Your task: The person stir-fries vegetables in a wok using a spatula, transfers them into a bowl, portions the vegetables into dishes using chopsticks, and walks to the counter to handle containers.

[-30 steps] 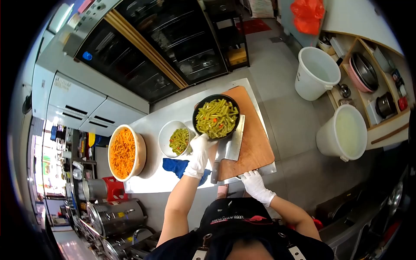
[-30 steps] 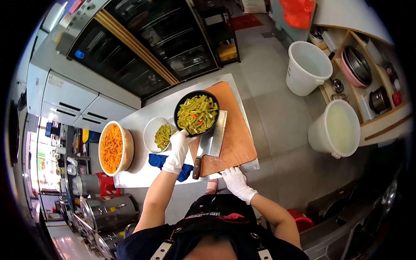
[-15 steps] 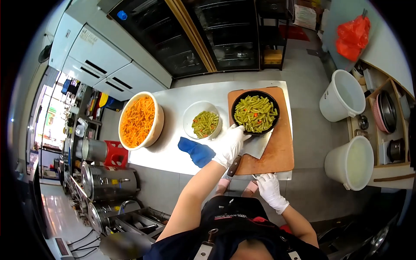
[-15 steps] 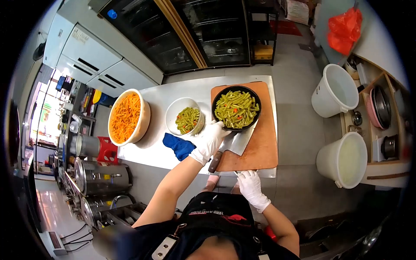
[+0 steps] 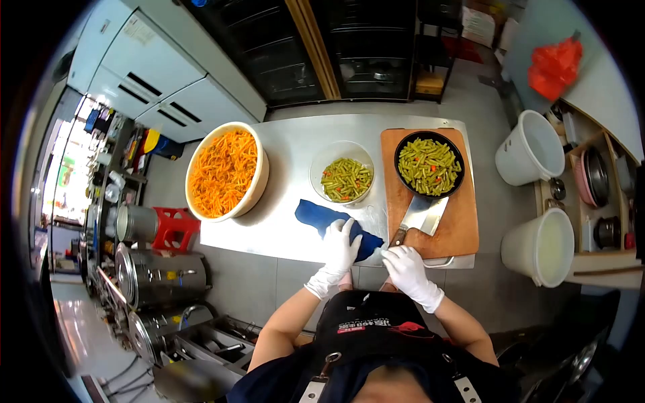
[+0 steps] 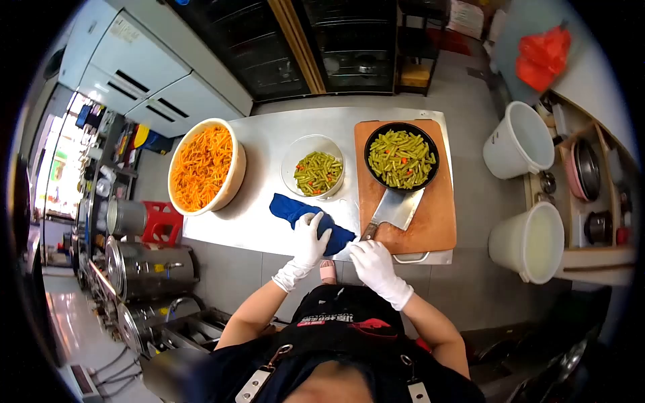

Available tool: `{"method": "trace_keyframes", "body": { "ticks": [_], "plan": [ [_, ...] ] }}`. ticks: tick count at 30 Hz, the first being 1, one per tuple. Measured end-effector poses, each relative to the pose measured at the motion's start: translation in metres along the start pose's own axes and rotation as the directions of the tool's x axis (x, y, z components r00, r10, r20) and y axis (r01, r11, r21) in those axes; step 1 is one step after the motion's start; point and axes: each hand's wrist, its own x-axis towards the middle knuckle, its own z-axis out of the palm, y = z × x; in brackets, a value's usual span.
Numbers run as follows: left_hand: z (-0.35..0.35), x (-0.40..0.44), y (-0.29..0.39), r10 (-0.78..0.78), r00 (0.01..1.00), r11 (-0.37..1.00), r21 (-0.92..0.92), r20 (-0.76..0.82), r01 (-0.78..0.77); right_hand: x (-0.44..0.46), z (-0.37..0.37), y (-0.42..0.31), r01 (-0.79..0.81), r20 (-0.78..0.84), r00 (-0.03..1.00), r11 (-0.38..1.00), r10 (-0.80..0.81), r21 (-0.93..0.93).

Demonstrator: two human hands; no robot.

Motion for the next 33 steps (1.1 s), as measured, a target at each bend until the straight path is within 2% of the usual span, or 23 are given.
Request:
{"method": "trace_keyframes", "body": {
  "ticks": [1, 3, 5, 7, 8, 9, 11, 14, 15, 16, 17, 18, 20, 21, 22, 23, 25, 27, 29, 30, 31, 33],
  "plan": [
    [-0.002, -0.003, -0.017, 0.033, 0.997, 0.997, 0.067, 0.070, -0.038, 0.006, 0.013, -0.007, 0.007, -0.007, 1.000, 1.000, -0.007, 0.011],
    [-0.001, -0.001, -0.045, 0.088, 0.986, 0.996, -0.027, 0.144, -0.085, 0.020, 0.035, -0.023, 0.033, 0.074, 0.997, 0.999, -0.033, 0.002],
    [-0.013, 0.008, -0.056, 0.097, 0.967, 0.995, -0.055, 0.237, -0.086, 0.035, 0.052, -0.045, -0.026, 0.143, 0.989, 0.999, 0.028, -0.020],
    [-0.017, 0.013, -0.074, 0.142, 0.946, 0.987, -0.119, 0.290, -0.111, 0.049, 0.075, -0.056, -0.127, 0.121, 0.983, 0.987, 0.139, -0.101],
    [-0.021, 0.016, -0.085, 0.234, 0.922, 0.964, -0.195, 0.309, -0.179, 0.054, 0.089, -0.058, -0.203, 0.135, 0.965, 0.967, 0.225, -0.154],
    [-0.025, 0.016, -0.096, 0.238, 0.892, 0.956, -0.254, 0.385, -0.145, 0.057, 0.104, -0.057, -0.275, 0.145, 0.941, 0.939, 0.307, -0.205],
    [-0.033, 0.017, -0.111, 0.188, 0.889, 0.928, -0.371, 0.417, -0.022, 0.059, 0.127, -0.052, -0.313, 0.214, 0.906, 0.920, 0.364, -0.238],
    [-0.039, 0.023, -0.125, 0.302, 0.854, 0.933, -0.315, 0.423, -0.173, 0.060, 0.150, -0.055, -0.339, 0.208, 0.903, 0.920, 0.377, -0.194],
    [-0.039, 0.022, -0.126, 0.317, 0.865, 0.928, -0.314, 0.388, -0.199, 0.061, 0.155, -0.055, -0.398, 0.254, 0.863, 0.898, 0.436, -0.186],
    [-0.044, 0.023, -0.123, 0.191, 0.892, 0.910, -0.415, 0.409, -0.005, 0.057, 0.164, -0.051, -0.414, 0.186, 0.884, 0.903, 0.428, -0.111],
    [-0.049, 0.021, -0.118, 0.060, 0.904, 0.834, -0.519, 0.424, 0.188, 0.066, 0.163, -0.055, -0.480, 0.226, 0.846, 0.874, 0.483, -0.072],
    [-0.053, 0.020, -0.112, -0.070, 0.900, 0.712, -0.610, 0.430, 0.347, 0.066, 0.168, -0.050, -0.389, 0.150, 0.910, 0.921, 0.386, -0.011],
    [-0.027, 0.002, -0.132, -0.011, 0.965, 0.941, -0.324, 0.262, 0.099, 0.077, 0.169, -0.049, -0.379, 0.223, 0.900, 0.925, 0.374, -0.022],
    [-0.023, -0.011, -0.140, 0.052, 0.976, 0.991, -0.128, 0.211, -0.026, 0.079, 0.171, -0.041, -0.318, 0.252, 0.914, 0.947, 0.318, -0.045],
    [-0.030, -0.028, -0.141, 0.014, 1.000, 0.987, -0.160, 0.008, -0.013, 0.082, 0.171, -0.039, -0.277, 0.291, 0.910, 0.955, 0.295, -0.102],
    [-0.040, -0.042, -0.139, -0.016, 0.982, 0.984, -0.180, -0.188, -0.018, 0.086, 0.169, -0.036, -0.240, 0.322, 0.904, 0.958, 0.280, -0.159],
    [-0.081, -0.078, -0.135, -0.181, 0.967, 0.969, -0.198, -0.179, 0.145, 0.099, 0.160, -0.030, -0.101, 0.483, 0.830, 0.927, 0.279, -0.361],
    [-0.104, -0.127, -0.140, -0.411, 0.887, 0.911, -0.136, -0.209, 0.390, 0.124, 0.129, -0.075, 0.149, 0.534, 0.827, 0.847, 0.176, -0.511],
    [-0.128, -0.184, -0.135, -0.708, 0.682, 0.706, -0.197, -0.183, 0.680, 0.129, 0.134, -0.067, 0.306, 0.417, 0.898, 0.879, -0.139, -0.366],
    [-0.133, -0.213, -0.131, -0.814, 0.550, 0.580, -0.240, -0.186, 0.778, 0.136, 0.135, -0.084, 0.300, 0.431, 0.886, 0.921, -0.172, -0.247],
    [-0.134, -0.241, -0.127, -0.891, 0.418, 0.453, -0.286, -0.177, 0.844, 0.140, 0.142, -0.086, 0.339, 0.455, 0.849, 0.938, -0.270, -0.076],
    [-0.119, -0.304, -0.117, -0.909, 0.263, 0.375, -0.357, -0.325, 0.856, 0.138, 0.151, -0.115, 0.288, 0.678, 0.678, 0.951, -0.285, 0.111]
  ]
}}
